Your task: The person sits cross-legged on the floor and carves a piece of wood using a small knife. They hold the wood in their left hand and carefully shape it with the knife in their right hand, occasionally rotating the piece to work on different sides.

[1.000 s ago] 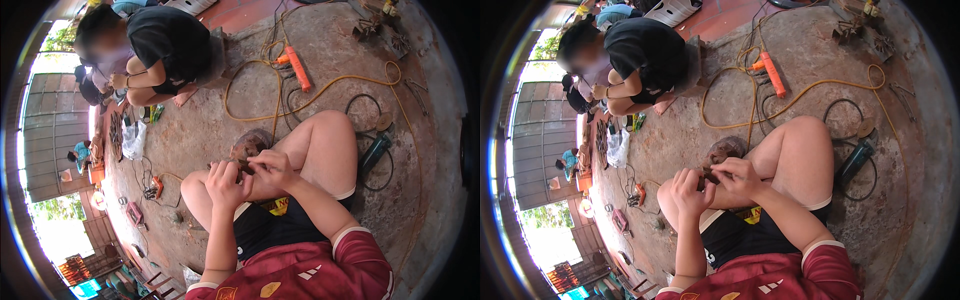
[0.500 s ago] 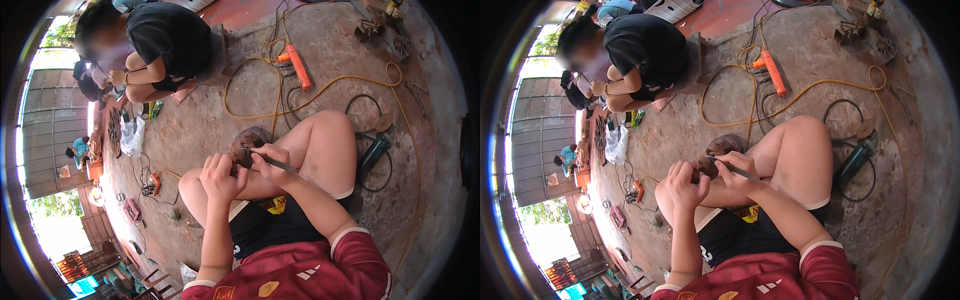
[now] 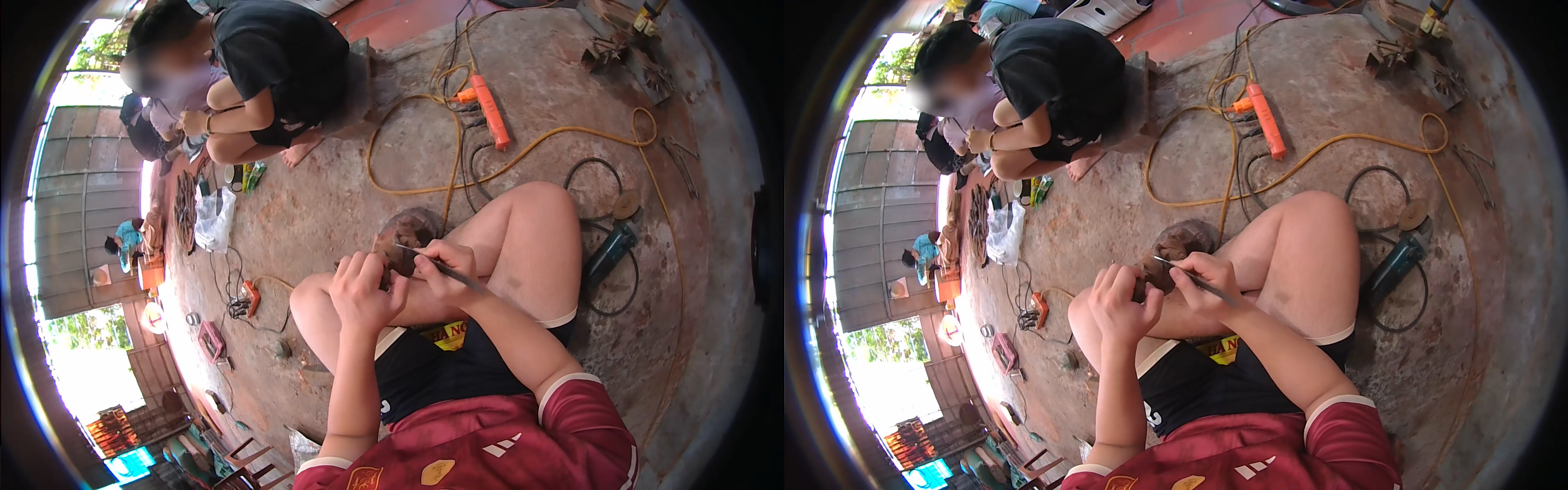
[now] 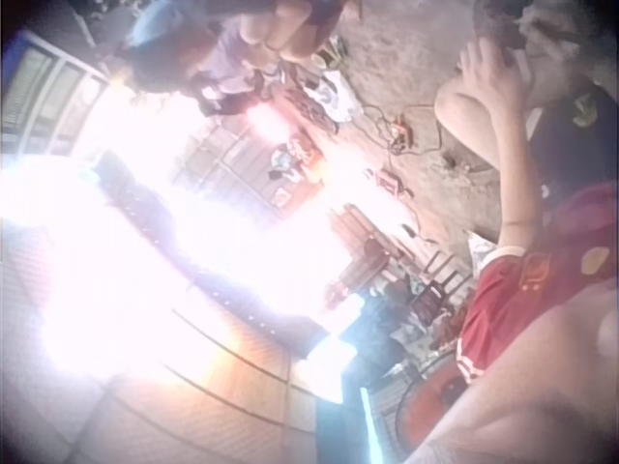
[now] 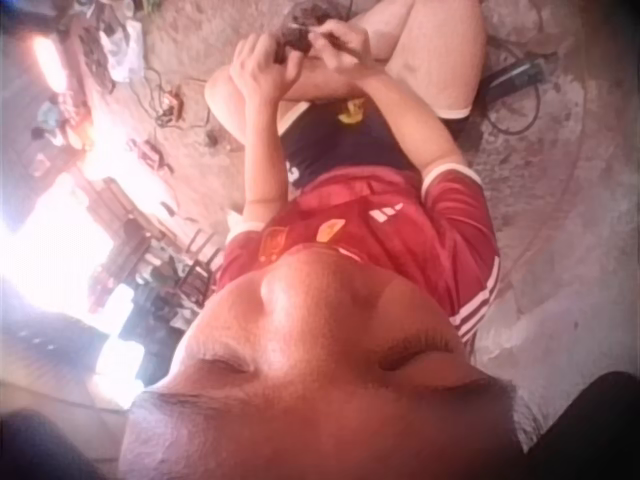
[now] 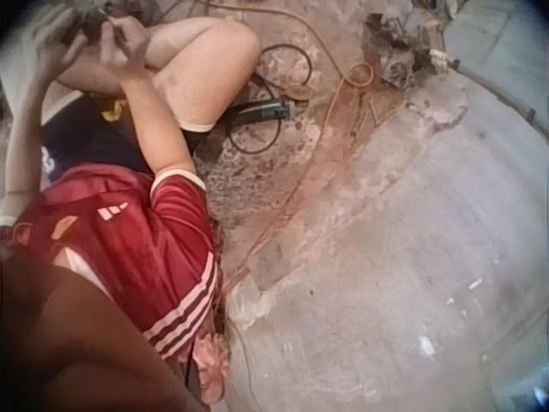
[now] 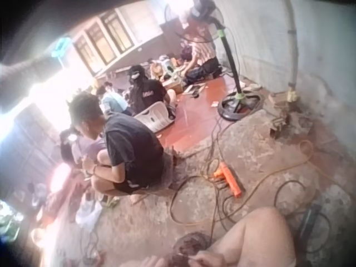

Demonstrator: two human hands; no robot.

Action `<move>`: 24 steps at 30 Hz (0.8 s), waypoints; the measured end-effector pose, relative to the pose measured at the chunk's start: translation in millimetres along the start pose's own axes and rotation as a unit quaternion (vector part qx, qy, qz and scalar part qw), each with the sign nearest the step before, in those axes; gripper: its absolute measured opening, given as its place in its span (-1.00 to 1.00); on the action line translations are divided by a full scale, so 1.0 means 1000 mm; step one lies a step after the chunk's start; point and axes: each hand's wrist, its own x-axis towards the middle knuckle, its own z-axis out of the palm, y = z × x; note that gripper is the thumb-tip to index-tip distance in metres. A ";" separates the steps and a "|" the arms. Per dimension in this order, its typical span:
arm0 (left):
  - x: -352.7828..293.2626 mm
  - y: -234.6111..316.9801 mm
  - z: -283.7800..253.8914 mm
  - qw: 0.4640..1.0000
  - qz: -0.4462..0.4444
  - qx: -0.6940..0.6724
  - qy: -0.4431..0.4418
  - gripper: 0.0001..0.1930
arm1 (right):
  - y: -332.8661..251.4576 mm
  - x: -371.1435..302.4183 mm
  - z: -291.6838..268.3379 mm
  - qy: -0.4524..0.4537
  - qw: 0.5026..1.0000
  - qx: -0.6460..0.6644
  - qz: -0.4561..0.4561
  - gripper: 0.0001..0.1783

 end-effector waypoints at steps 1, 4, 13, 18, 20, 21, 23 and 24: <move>0.000 0.000 0.000 1.000 0.003 0.000 0.004 -0.84 | -0.001 0.001 0.000 -0.004 0.998 0.042 0.045 -0.92; -0.002 0.000 0.001 1.000 -0.011 -0.019 0.007 -0.83 | -0.001 0.006 -0.004 -0.008 0.977 0.103 0.185 -0.88; -0.039 0.005 -0.011 0.983 -0.139 -0.121 -0.013 -0.66 | 0.011 0.022 -0.023 -0.083 0.981 0.115 0.134 -0.83; -0.046 0.023 -0.007 0.978 -0.172 -0.118 -0.010 -0.64 | 0.003 0.021 -0.015 -0.064 0.988 0.071 0.122 -0.87; -0.044 0.026 -0.006 0.974 -0.186 -0.130 -0.007 -0.63 | 0.002 0.021 -0.014 -0.062 0.986 0.071 0.136 -0.87; -0.042 0.027 -0.005 0.971 -0.190 -0.146 -0.006 -0.63 | 0.004 0.022 -0.016 -0.070 0.981 0.095 0.153 -0.87; -0.041 0.026 -0.004 0.968 -0.189 -0.162 -0.008 -0.62 | 0.006 0.023 -0.022 -0.100 0.971 0.129 0.172 -0.85; -0.042 0.025 -0.005 0.969 -0.185 -0.162 -0.012 -0.61 | 0.006 0.025 -0.026 -0.121 0.967 0.139 0.175 -0.85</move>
